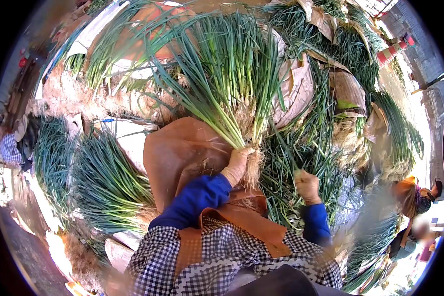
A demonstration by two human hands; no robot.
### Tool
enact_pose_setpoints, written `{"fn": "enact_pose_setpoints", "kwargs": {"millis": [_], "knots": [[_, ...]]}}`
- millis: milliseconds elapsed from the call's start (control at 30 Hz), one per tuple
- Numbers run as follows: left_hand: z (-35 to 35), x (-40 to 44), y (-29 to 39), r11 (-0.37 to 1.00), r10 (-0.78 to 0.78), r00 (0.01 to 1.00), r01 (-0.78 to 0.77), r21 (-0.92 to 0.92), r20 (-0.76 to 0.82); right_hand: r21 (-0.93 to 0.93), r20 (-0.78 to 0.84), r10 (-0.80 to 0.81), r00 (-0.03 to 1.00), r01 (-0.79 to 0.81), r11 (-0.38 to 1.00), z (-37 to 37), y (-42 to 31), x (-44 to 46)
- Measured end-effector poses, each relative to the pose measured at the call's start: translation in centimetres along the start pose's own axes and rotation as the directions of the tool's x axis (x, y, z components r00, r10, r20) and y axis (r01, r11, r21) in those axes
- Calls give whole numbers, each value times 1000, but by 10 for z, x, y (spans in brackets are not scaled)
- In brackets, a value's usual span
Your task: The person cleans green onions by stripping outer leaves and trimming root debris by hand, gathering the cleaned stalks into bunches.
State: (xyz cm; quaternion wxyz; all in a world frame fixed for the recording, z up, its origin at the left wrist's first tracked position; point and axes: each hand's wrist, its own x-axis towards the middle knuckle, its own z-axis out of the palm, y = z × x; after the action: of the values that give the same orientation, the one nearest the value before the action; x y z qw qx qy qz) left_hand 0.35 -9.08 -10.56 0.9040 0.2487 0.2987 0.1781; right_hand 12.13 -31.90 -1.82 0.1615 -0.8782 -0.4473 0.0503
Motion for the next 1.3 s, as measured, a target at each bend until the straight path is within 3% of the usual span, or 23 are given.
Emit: {"fn": "enact_pose_setpoints", "kwargs": {"millis": [33,100,200,233,267,300,333,367,467,500,567,600,633,700,767,833,900,933,1000,1133,1233,1267,1300], "knots": [[-1,-2,8,1000,-2,1000,2,5,8,-321,93,186,978,-147,935,-8,23,-11],[5,-12,19,990,-111,990,118,-78,90,-579,555,222,802,181,795,11,99,-42],[-12,-10,9,951,-177,949,234,-203,263,-236,326,127,937,-50,970,21,19,51],[-10,-17,12,912,-194,911,304,-275,365,94,-67,-62,996,69,993,38,-3,79],[3,-31,23,929,-179,918,276,-245,355,655,212,202,956,-292,697,17,-50,106],[14,-46,29,945,-161,926,244,-216,342,799,344,188,920,-392,456,34,-59,133],[0,-40,18,947,-217,952,259,-189,216,800,334,212,919,-395,453,60,-66,153],[0,-44,18,955,-220,967,241,-171,130,888,156,77,985,-175,426,110,-50,167],[4,-46,22,987,-125,976,140,-76,180,893,-51,336,941,-107,437,127,-70,165],[7,-47,23,985,-135,975,151,-80,177,824,-137,358,923,-95,559,139,-60,161],[6,-50,21,986,-164,965,168,-4,205,983,151,433,889,-181,29,90,-87,143],[-3,-46,19,960,-271,931,279,4,245,980,158,366,917,-100,-173,85,-83,134],[-5,-44,16,957,-281,928,288,4,247,947,139,335,932,-26,-320,73,-94,127],[-8,-40,8,968,-223,937,245,-50,270,899,235,269,934,-103,-425,83,-80,121],[2,-45,13,976,-184,941,209,-60,284,964,179,323,929,-100,-246,81,-86,126],[4,-43,5,995,-79,988,70,69,131,935,207,352,913,-291,204,120,-51,143],[9,-48,8,995,-83,990,75,67,117,503,-46,342,938,-274,820,127,-38,140],[9,-47,6,994,-53,994,44,98,97,498,-45,342,939,-276,822,118,-43,138],[3,-39,-6,989,5,998,-15,147,68,-81,-83,321,943,-328,941,81,-67,134],[6,-39,-7,989,45,998,-51,142,43,-172,-215,218,952,-257,951,69,-69,129],[7,-37,-8,995,35,999,-35,96,5,-156,-111,154,982,-170,973,63,-65,112],[9,-36,-7,995,42,999,-43,92,6,-1,-250,184,951,-190,982,70,-61,107],[10,-36,-7,998,4,999,-6,70,35,165,-183,307,934,-278,946,68,-55,113]]}}
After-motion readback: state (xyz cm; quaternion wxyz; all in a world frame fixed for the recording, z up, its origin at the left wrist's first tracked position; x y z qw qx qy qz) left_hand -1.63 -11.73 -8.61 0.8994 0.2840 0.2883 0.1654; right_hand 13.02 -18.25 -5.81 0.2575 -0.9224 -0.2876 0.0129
